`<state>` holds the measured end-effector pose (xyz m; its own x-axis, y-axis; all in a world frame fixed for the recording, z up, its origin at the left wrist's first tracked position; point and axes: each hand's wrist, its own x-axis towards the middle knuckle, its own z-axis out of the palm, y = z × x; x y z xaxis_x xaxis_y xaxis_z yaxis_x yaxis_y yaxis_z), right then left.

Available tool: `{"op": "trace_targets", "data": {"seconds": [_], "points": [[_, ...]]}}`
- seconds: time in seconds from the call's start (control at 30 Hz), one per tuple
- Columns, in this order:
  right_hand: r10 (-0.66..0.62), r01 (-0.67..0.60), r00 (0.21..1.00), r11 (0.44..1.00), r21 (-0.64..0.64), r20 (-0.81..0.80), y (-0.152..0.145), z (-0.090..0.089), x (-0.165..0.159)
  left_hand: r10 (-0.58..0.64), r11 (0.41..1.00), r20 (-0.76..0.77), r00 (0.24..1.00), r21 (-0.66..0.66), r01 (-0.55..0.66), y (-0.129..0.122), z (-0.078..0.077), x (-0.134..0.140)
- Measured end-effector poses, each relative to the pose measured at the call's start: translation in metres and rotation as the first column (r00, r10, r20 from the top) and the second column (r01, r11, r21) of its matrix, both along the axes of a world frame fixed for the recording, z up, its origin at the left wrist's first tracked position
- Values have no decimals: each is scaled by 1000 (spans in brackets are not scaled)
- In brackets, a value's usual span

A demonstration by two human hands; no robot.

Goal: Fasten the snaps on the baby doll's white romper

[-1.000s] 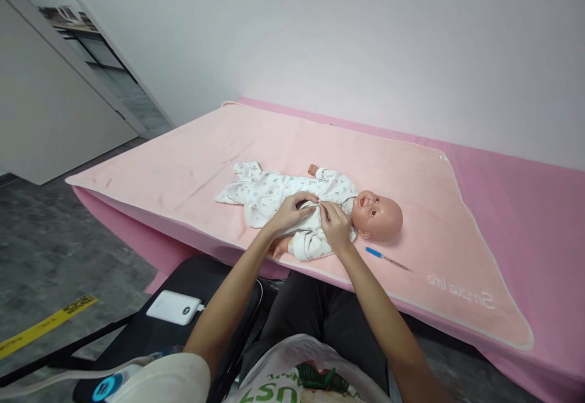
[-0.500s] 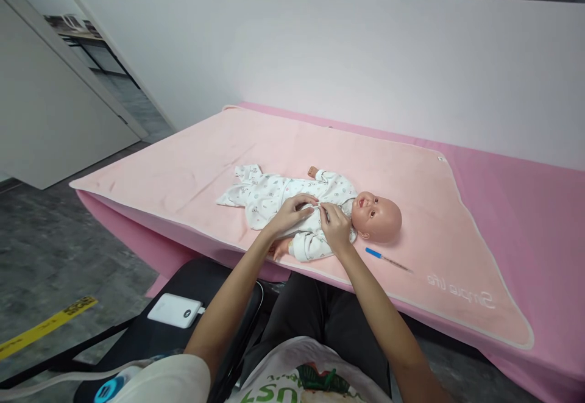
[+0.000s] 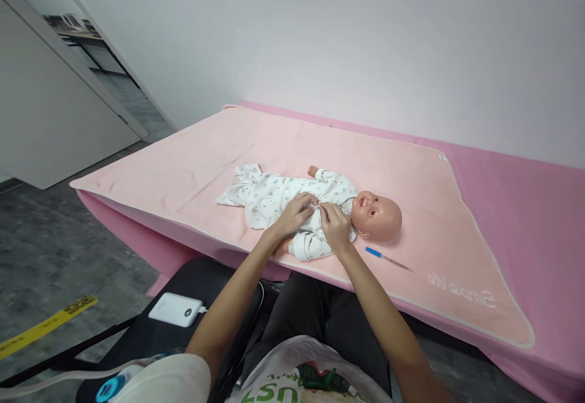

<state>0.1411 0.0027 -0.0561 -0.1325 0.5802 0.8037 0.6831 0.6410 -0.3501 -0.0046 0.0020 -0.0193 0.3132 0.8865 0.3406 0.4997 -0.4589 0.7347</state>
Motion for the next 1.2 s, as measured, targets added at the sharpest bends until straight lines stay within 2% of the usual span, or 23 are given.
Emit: {"op": "trace_targets", "data": {"seconds": [0.2,0.3,0.4,0.47,0.6,0.73,0.83,0.93,1.03,1.1,1.2], "points": [[24,-24,1000,1000,16,-10,0,0,0,-16,1000,10,1000,20,16,1,-2,1],[13,-12,999,999,47,-31,0,1,-1,-6,1000,65,998,2,6,0,0,0],[-11,15,998,998,54,-64,-1,1,-1,18,998,134,991,64,-26,-3,1,0],[-14,17,997,999,38,-71,-1,1,-1,34,988,91,995,144,-46,-5,-1,0],[-10,10,997,1000,-10,-75,0,0,-2,101,966,-96,990,246,-75,-7,-6,2],[-22,22,997,1000,7,-71,1,-2,-1,134,967,-214,968,241,-81,-11,-5,-5],[-47,48,997,998,26,-54,0,-4,1,167,969,-254,953,218,-112,-20,-4,-24],[-99,96,995,992,87,32,-2,-3,0,243,959,-189,951,192,-207,-28,-9,-45],[-31,-8,970,987,160,240,-3,5,-10,283,950,-34,959,146,-275,-28,-19,-57],[56,-117,925,983,143,376,-1,13,-19,311,941,61,948,118,-316,-24,-26,-57],[92,-129,897,990,57,432,4,23,-31,349,927,159,923,84,-365,-18,-33,-54]]}}
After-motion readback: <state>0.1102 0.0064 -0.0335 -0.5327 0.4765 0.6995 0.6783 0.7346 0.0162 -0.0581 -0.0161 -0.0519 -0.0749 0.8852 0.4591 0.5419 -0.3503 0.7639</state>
